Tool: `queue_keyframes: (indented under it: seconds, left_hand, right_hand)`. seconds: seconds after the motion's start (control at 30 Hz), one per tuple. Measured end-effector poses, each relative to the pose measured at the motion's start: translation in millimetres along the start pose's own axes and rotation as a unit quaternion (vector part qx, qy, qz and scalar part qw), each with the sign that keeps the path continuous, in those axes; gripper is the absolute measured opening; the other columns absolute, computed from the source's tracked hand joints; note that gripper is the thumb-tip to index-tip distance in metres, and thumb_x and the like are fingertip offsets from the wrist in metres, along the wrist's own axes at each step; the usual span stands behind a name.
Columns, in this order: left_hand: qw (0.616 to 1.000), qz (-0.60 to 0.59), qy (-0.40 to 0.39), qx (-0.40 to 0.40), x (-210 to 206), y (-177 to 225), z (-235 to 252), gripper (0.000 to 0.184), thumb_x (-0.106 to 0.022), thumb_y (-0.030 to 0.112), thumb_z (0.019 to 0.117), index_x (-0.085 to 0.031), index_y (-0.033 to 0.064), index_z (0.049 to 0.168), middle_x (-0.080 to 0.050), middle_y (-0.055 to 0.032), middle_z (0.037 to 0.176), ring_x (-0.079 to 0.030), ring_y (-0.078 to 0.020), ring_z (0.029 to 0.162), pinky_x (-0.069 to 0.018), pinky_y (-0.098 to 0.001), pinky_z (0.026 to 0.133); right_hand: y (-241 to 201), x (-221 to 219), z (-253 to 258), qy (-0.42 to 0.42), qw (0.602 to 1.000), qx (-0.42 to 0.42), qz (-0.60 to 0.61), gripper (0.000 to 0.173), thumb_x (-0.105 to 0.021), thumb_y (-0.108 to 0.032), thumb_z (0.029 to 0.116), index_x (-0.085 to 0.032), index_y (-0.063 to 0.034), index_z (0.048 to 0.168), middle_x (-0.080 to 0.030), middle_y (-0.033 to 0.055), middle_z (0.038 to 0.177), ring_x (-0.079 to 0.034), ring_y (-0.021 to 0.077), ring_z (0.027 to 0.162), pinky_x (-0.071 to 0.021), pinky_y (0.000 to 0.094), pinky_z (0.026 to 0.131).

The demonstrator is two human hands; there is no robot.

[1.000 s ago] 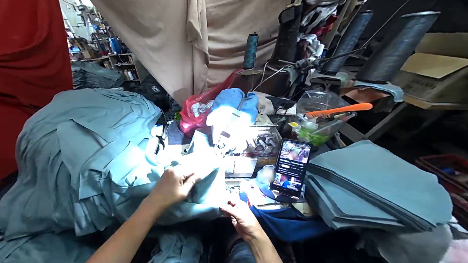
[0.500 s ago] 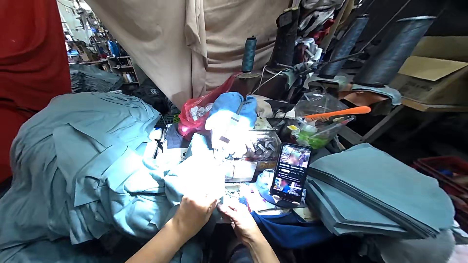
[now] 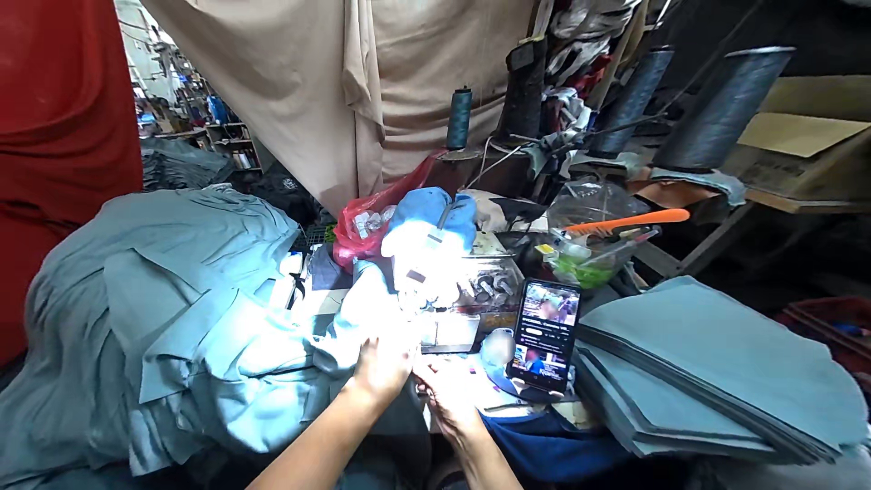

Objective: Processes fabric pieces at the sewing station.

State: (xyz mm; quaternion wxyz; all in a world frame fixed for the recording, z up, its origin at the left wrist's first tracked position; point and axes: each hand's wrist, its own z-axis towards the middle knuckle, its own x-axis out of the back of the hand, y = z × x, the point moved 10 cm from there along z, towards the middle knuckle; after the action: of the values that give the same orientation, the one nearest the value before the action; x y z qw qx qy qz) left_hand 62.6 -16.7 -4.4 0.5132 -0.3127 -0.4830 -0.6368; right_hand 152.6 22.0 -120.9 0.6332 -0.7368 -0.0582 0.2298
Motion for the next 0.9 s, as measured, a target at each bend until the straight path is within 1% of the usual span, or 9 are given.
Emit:
queue_keyframes:
  seconds: [0.07, 0.1, 0.3, 0.33, 0.43, 0.5, 0.6, 0.7, 0.9]
  left_hand:
    - [0.994, -0.017, -0.096, 0.053, -13, -11, 18, 0.035, -0.051, 0.027, 0.1065, -0.072, 0.0029, 0.118, -0.070, -0.0183, 0.120, -0.065, -0.0350, 0.117, -0.0498, -0.0529, 0.101]
    - [0.992, -0.021, -0.109, 0.067, -15, -15, 26, 0.036, -0.051, 0.030, 0.1068, -0.072, 0.0031, 0.118, -0.069, -0.0181, 0.121, -0.064, -0.0350, 0.118, -0.0489, -0.0535, 0.102]
    - [0.996, -0.033, -0.049, 0.067, 12, -12, 2, 0.025, -0.060, 0.021, 0.0988, -0.076, 0.0036, 0.107, -0.073, -0.0165, 0.107, -0.070, -0.0322, 0.105, -0.0549, -0.0507, 0.093]
    - [0.998, -0.030, -0.017, 0.050, 12, -8, -9, 0.024, -0.060, 0.019, 0.0985, -0.077, 0.0026, 0.104, -0.074, -0.0164, 0.103, -0.071, -0.0318, 0.101, -0.0568, -0.0495, 0.091]
    - [0.995, 0.007, 0.103, -0.017, 10, 8, -36, 0.018, -0.066, 0.014, 0.0931, -0.077, -0.0004, 0.090, -0.074, -0.0163, 0.081, -0.075, -0.0321, 0.077, -0.0618, -0.0475, 0.069]
    - [0.991, 0.018, 0.131, -0.030, 8, 12, -38, 0.016, -0.068, 0.013, 0.0908, -0.077, -0.0002, 0.087, -0.073, -0.0152, 0.076, -0.075, -0.0308, 0.071, -0.0616, -0.0462, 0.064]
    - [0.999, 0.001, 0.047, 0.013, 1, 7, -16, 0.025, -0.059, 0.018, 0.0999, -0.077, 0.0011, 0.098, -0.075, -0.0174, 0.092, -0.075, -0.0341, 0.090, -0.0603, -0.0495, 0.080]
    - [0.994, -0.010, -0.083, 0.076, -12, -4, 15, 0.033, -0.050, 0.025, 0.1062, -0.073, 0.0019, 0.114, -0.071, -0.0188, 0.116, -0.066, -0.0355, 0.114, -0.0513, -0.0524, 0.098]
    - [0.986, -0.038, -0.104, 0.122, -10, -17, 30, 0.034, -0.061, 0.032, 0.1022, -0.073, 0.0028, 0.115, -0.070, -0.0175, 0.118, -0.065, -0.0346, 0.115, -0.0498, -0.0533, 0.100]
  right_hand:
    - [-7, -1, 7, 0.009, 1.000, 0.002, -0.002, 0.012, -0.064, -0.005, 0.0970, -0.068, -0.0031, 0.086, -0.059, -0.0024, 0.067, -0.053, 0.0030, 0.056, -0.0452, 0.0192, 0.054]
    - [-8, -1, 9, 0.014, 1.000, -0.004, 0.003, 0.012, -0.064, -0.006, 0.0975, -0.067, -0.0024, 0.086, -0.058, -0.0022, 0.067, -0.051, 0.0032, 0.055, -0.0436, 0.0192, 0.053]
    - [-1, 6, 1, 0.004, 0.999, -0.008, -0.034, 0.014, -0.070, -0.011, 0.0953, -0.070, -0.0043, 0.083, -0.059, -0.0035, 0.065, -0.050, 0.0016, 0.053, -0.0435, 0.0188, 0.051]
    - [0, 7, -3, -0.001, 0.999, -0.008, -0.041, 0.015, -0.070, -0.011, 0.0949, -0.070, -0.0052, 0.081, -0.060, -0.0040, 0.065, -0.051, 0.0013, 0.054, -0.0441, 0.0190, 0.052]
    - [3, 6, -11, -0.014, 0.999, -0.007, -0.039, 0.016, -0.068, -0.010, 0.0951, -0.071, -0.0063, 0.080, -0.061, -0.0048, 0.065, -0.053, 0.0009, 0.055, -0.0455, 0.0186, 0.054]
    - [3, 6, -11, -0.016, 0.999, -0.002, -0.036, 0.016, -0.064, -0.007, 0.0960, -0.072, -0.0052, 0.082, -0.062, -0.0046, 0.065, -0.053, 0.0009, 0.055, -0.0462, 0.0183, 0.054]
    - [-4, 3, -5, -0.006, 0.999, 0.001, -0.045, 0.019, -0.061, -0.004, 0.0966, -0.069, -0.0055, 0.079, -0.058, -0.0058, 0.062, -0.051, 0.0007, 0.052, -0.0439, 0.0184, 0.051]
    - [-19, 0, 4, 0.012, 0.998, 0.022, -0.064, 0.020, -0.061, -0.003, 0.0964, -0.070, -0.0036, 0.078, -0.058, -0.0047, 0.060, -0.051, 0.0012, 0.051, -0.0452, 0.0197, 0.051]
    - [-27, 1, 8, 0.041, 0.996, 0.020, -0.070, 0.024, -0.068, -0.011, 0.0971, -0.066, -0.0052, 0.074, -0.054, -0.0045, 0.056, -0.045, 0.0016, 0.045, -0.0398, 0.0194, 0.045]
